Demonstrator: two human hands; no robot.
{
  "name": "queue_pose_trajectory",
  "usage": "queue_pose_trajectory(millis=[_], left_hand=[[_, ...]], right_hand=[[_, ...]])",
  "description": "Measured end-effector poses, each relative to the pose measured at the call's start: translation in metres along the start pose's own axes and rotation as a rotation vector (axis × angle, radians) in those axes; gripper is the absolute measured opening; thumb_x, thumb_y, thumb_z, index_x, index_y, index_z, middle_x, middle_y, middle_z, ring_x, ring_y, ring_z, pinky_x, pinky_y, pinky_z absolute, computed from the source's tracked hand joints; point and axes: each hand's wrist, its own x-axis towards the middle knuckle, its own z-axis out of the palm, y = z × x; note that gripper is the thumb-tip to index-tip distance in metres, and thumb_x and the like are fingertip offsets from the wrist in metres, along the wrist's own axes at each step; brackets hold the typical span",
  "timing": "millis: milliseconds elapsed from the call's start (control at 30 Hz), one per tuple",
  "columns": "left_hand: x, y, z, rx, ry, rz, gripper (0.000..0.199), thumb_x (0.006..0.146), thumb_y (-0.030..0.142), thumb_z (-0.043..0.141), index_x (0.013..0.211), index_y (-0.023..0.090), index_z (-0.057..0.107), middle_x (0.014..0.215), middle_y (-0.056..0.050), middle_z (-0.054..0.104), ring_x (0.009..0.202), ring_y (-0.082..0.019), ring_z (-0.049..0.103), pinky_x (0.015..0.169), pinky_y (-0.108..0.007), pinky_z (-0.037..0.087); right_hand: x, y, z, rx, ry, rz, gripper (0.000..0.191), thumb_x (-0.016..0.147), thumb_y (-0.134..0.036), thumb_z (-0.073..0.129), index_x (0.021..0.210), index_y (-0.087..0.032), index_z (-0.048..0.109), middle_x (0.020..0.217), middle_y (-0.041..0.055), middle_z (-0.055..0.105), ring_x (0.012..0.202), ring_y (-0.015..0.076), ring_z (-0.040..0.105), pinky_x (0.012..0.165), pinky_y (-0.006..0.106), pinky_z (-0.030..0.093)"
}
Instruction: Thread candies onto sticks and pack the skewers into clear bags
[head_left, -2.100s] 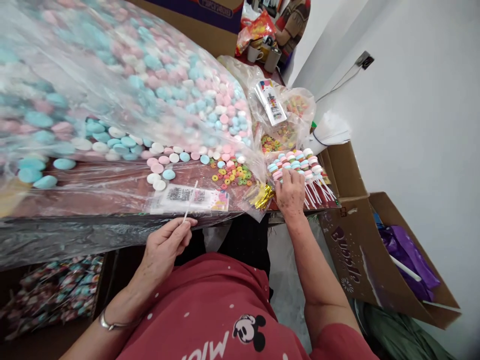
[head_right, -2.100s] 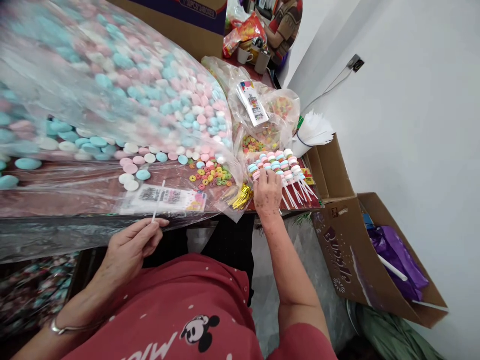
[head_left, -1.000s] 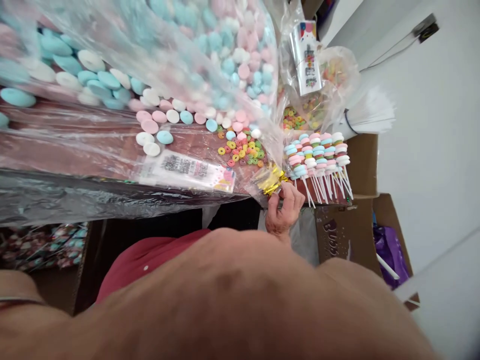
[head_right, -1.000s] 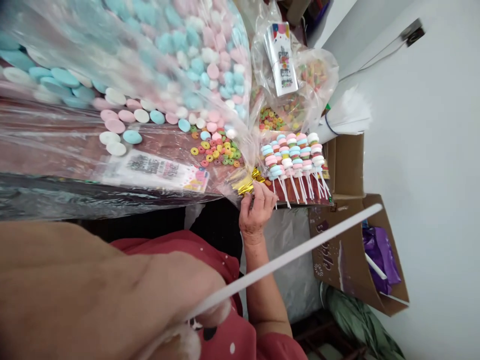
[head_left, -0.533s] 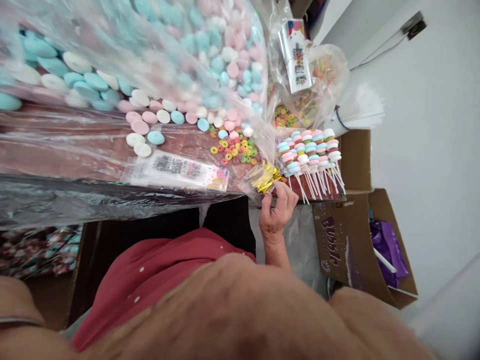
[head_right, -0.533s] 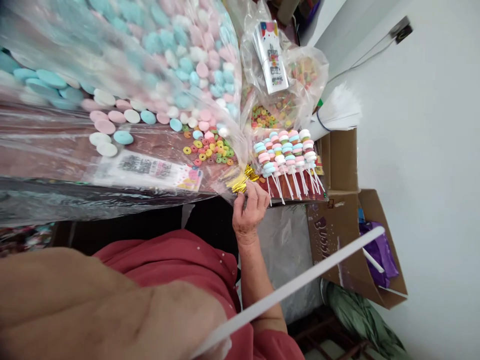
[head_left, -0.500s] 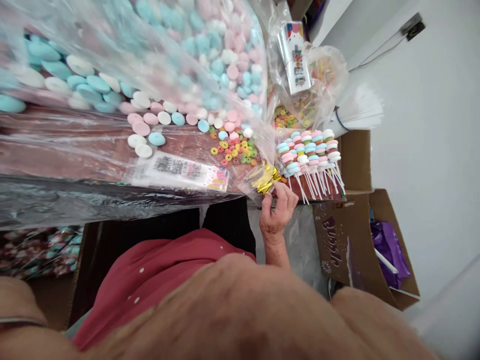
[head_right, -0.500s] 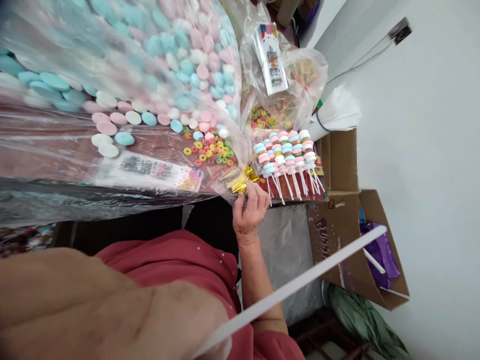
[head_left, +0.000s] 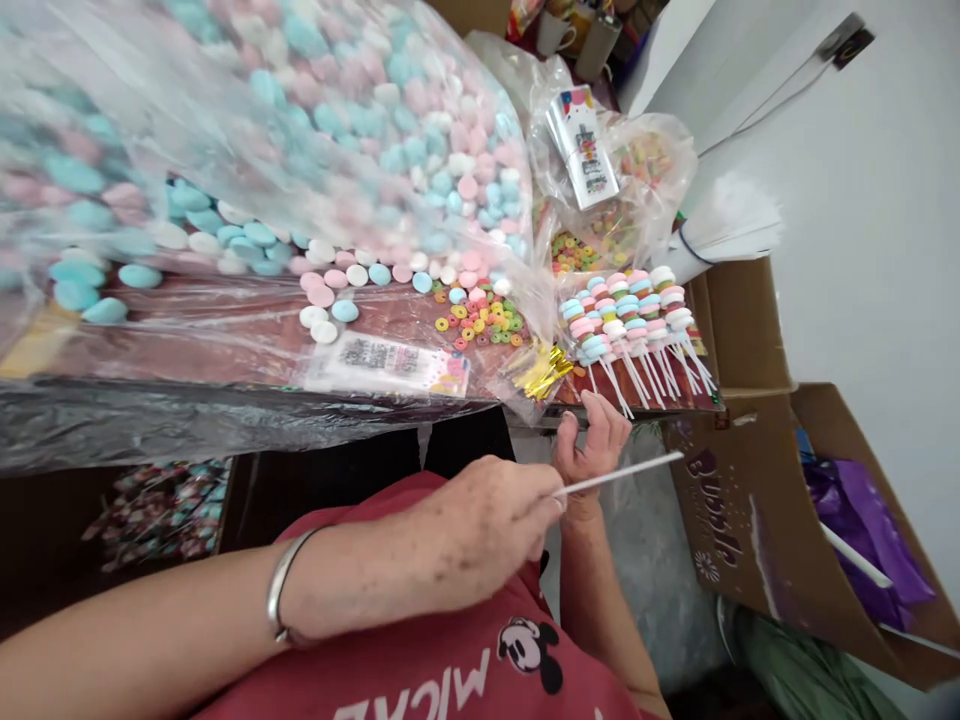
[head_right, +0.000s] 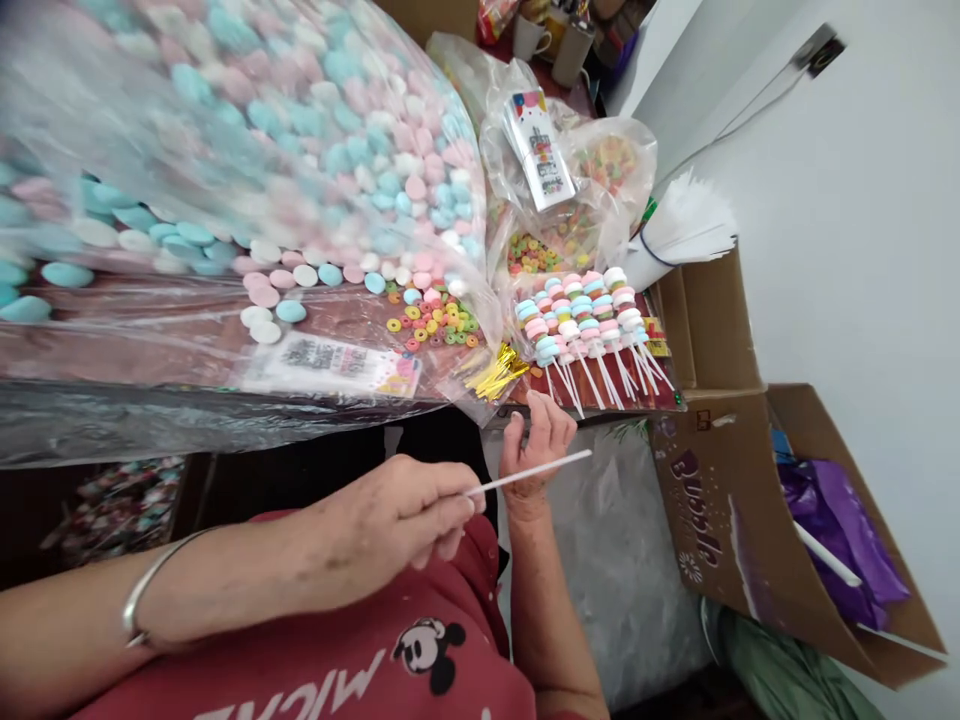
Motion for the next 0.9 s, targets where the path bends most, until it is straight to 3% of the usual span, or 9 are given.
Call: queue_pose_trajectory(millis=[100, 167, 333, 433, 533, 667, 800, 900], left_hand=[[0.010, -0.012, -0.013, 0.117, -0.368, -0.083, 0.027, 0.083, 0.024, 0.062, 0.057, 0.018, 0.063, 0.050, 0.003, 0.056, 0.046, -0.010, 0.045, 0.050, -0.024, 0.035], [0.011, -0.022, -0.025, 0.164, -0.446, -0.157, 0.028, 0.091, 0.029, 0.052, 0.070, 0.017, 0.065, 0.055, 0.004, 0.055, 0.051, -0.009, 0.043, 0.053, -0.023, 0.034], [0.003, -0.044, -0.049, -0.071, -0.196, -0.209, 0.029, 0.092, 0.040, 0.048, 0.103, 0.017, 0.063, 0.054, 0.008, 0.046, 0.047, -0.009, 0.033, 0.049, -0.023, 0.026], [-0.001, -0.050, -0.056, -0.206, -0.057, -0.200, 0.028, 0.087, 0.040, 0.053, 0.099, 0.017, 0.064, 0.052, 0.008, 0.044, 0.044, -0.008, 0.030, 0.046, -0.022, 0.023], [-0.002, -0.053, -0.060, -0.266, 0.009, -0.217, 0.026, 0.082, 0.040, 0.057, 0.088, 0.016, 0.064, 0.052, 0.007, 0.047, 0.043, -0.007, 0.033, 0.043, -0.021, 0.023], [-0.002, -0.056, -0.065, -0.289, 0.008, -0.250, 0.024, 0.081, 0.039, 0.059, 0.082, 0.015, 0.063, 0.053, 0.006, 0.050, 0.042, -0.007, 0.036, 0.041, -0.020, 0.025], [-0.006, -0.057, -0.077, -0.333, 0.052, -0.197, 0.023, 0.083, 0.038, 0.059, 0.084, 0.016, 0.065, 0.053, 0.006, 0.050, 0.042, -0.006, 0.034, 0.041, -0.019, 0.024], [-0.013, -0.052, -0.087, -0.340, 0.112, -0.157, 0.023, 0.085, 0.038, 0.060, 0.083, 0.016, 0.066, 0.052, 0.006, 0.048, 0.043, -0.006, 0.032, 0.041, -0.019, 0.022]], right_hand=[[0.001, 0.002, -0.010, -0.012, 0.027, -0.018, 0.033, 0.091, -0.015, 0.055, 0.124, -0.016, 0.060, 0.108, 0.0147, 0.068, 0.102, 0.0255, 0.065, 0.086, 0.044, 0.054], [0.002, 0.000, -0.015, 0.013, 0.020, -0.013, 0.031, 0.091, -0.016, 0.055, 0.122, -0.016, 0.061, 0.108, 0.0145, 0.068, 0.102, 0.0253, 0.065, 0.086, 0.044, 0.055], [0.005, -0.027, -0.008, 0.315, -0.096, 0.099, 0.027, 0.093, -0.017, 0.052, 0.117, -0.020, 0.064, 0.105, 0.0104, 0.068, 0.093, 0.0195, 0.066, 0.081, 0.037, 0.058], [0.009, -0.054, 0.002, 0.568, -0.245, 0.200, 0.030, 0.096, -0.017, 0.049, 0.122, -0.023, 0.061, 0.105, 0.0071, 0.069, 0.090, 0.0163, 0.066, 0.082, 0.034, 0.057], [0.016, -0.080, 0.008, 0.733, -0.368, 0.248, 0.030, 0.097, -0.021, 0.048, 0.125, -0.024, 0.059, 0.106, 0.0059, 0.069, 0.087, 0.0153, 0.066, 0.081, 0.033, 0.057], [0.029, -0.099, 0.013, 0.816, -0.531, 0.234, 0.022, 0.096, -0.026, 0.051, 0.113, -0.023, 0.065, 0.098, 0.0046, 0.070, 0.085, 0.0156, 0.066, 0.079, 0.031, 0.057], [0.048, -0.103, 0.030, 0.825, -0.538, 0.220, 0.019, 0.098, -0.026, 0.049, 0.104, -0.023, 0.067, 0.091, 0.0029, 0.071, 0.084, 0.0159, 0.067, 0.078, 0.031, 0.056], [0.075, -0.113, 0.057, 0.761, -0.577, 0.036, 0.023, 0.098, -0.023, 0.047, 0.110, -0.021, 0.067, 0.102, 0.0058, 0.071, 0.095, 0.0178, 0.066, 0.088, 0.033, 0.054]])
